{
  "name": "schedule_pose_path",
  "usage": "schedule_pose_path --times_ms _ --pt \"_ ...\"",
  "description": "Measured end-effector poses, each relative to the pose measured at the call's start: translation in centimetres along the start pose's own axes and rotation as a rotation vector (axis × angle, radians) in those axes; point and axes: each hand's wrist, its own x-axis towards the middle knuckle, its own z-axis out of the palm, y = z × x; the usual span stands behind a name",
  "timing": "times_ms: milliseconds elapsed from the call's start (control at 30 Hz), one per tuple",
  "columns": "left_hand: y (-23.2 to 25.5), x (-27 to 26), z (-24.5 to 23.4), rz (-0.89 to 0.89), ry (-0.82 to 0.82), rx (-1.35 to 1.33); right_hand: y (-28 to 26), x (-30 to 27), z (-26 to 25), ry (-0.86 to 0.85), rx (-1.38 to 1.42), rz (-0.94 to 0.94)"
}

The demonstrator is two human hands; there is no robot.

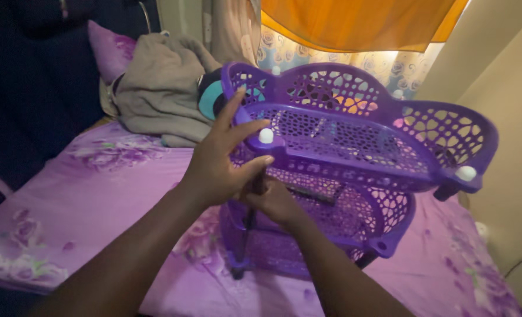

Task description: The person assembles a purple three-tier plastic storage rack on a bed by inserting black support poles into the baskets and securing them with white caps. The person repeatedly adjusts and reinserts the poles to ensure stability.

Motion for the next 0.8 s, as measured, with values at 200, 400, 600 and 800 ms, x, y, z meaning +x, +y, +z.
schedule_pose_path --times_ms 200,400,600,800 --pt "-1.2 1.4 0.1 -0.195 -0.212 -0.09 2.9 0.8 1.9 0.133 0.363 0.133" --pt "-2.1 1.3 1.3 -0.094 -0.155 -0.225 3.3 0.8 3.8 0.468 0.168 0.15" --pt "-1.8 0.7 2.4 -0.103 -0.104 -0.276 2.9 1.4 4.9 0.698 0.133 0.222" --pt "-1.3 0.6 3.1 -0.105 -0.05 -0.313 1.3 1.0 6.5 0.851 -0.048 0.054"
